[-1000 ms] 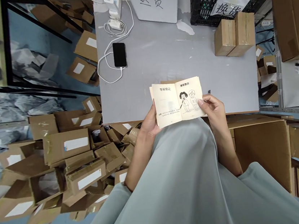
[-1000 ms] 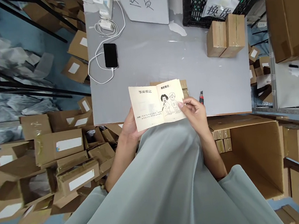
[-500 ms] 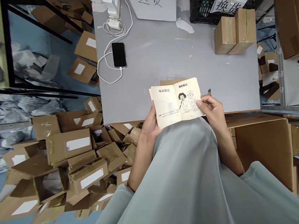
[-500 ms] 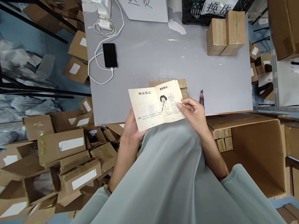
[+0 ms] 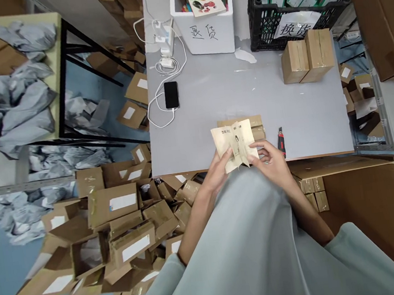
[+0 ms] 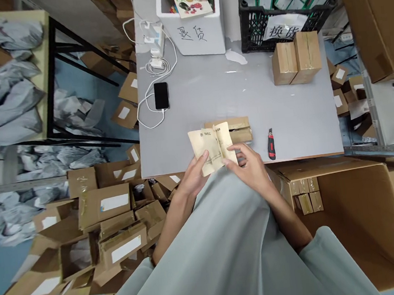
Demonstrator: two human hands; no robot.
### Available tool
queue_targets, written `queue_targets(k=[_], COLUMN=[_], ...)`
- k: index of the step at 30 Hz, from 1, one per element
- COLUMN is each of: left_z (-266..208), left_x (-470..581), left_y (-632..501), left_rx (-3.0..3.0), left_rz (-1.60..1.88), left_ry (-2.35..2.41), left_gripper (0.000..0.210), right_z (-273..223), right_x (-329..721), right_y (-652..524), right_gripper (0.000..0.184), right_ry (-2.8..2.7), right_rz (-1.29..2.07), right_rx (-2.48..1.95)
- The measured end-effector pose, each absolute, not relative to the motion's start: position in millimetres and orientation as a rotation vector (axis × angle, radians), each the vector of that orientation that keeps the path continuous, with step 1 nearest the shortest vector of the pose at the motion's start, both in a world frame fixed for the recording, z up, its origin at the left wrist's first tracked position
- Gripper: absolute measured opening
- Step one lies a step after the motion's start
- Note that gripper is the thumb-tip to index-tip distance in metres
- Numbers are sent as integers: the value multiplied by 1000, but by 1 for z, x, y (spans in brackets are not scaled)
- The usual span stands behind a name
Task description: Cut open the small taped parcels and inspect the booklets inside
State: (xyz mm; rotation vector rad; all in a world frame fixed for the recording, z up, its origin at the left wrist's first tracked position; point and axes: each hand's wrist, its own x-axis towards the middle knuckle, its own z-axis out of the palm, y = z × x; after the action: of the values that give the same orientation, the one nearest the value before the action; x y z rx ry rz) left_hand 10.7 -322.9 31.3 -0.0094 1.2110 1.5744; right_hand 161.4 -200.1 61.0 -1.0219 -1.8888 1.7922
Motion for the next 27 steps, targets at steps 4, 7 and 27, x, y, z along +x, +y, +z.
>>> queue_targets(k=[4,7,27], left_z=[35,35,45], left_x=[15,13,-13], left_y=[-325,-327,-331], left_rx=[76,184,286], left_rz=[1578,1573,1597], left_ry=[1325,1380,1476], left_gripper=[64,61,52], right_z=[58,54,47], right_x=[154,153,148], right_y=[-211,-214,-205], right_gripper=[56,57,62], right_ry=[-2016,-2001,-1646], right_rz=[1690,1706,1985], right_rx=[-1053,-1036,-963])
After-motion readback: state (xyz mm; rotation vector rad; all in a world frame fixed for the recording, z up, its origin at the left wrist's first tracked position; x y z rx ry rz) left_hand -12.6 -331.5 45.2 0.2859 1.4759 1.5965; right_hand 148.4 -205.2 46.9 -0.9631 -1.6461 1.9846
